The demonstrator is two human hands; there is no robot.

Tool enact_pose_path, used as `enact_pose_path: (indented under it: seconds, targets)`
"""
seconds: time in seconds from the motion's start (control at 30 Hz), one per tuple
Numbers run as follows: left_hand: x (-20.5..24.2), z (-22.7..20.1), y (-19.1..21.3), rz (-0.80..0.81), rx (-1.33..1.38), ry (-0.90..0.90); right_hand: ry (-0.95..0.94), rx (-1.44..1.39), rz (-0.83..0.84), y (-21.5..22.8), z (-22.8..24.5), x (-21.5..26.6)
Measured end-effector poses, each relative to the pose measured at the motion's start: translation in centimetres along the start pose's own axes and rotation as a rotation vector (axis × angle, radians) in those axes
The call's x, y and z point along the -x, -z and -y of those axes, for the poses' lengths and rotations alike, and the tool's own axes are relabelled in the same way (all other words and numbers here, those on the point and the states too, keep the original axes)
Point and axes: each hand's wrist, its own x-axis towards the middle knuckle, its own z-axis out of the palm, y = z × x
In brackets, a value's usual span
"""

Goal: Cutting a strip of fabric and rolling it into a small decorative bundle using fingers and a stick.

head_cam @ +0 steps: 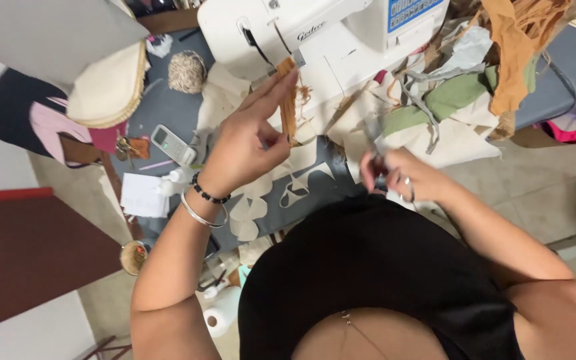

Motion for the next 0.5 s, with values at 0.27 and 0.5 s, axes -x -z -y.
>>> enact_pose_path:
  seconds: [0.27,0.5]
  targets:
    - [-2.5,-0.2,-0.9,0.062,-0.108,-0.146,-0.177,0.010,0.278,-1.8,-1.2,-1.7]
    - [-3.2,-0.1,-3.0,0.044,0.051,-0.138,-0.168,-0.087,-0.138,-4.5,-0.9,-3.6]
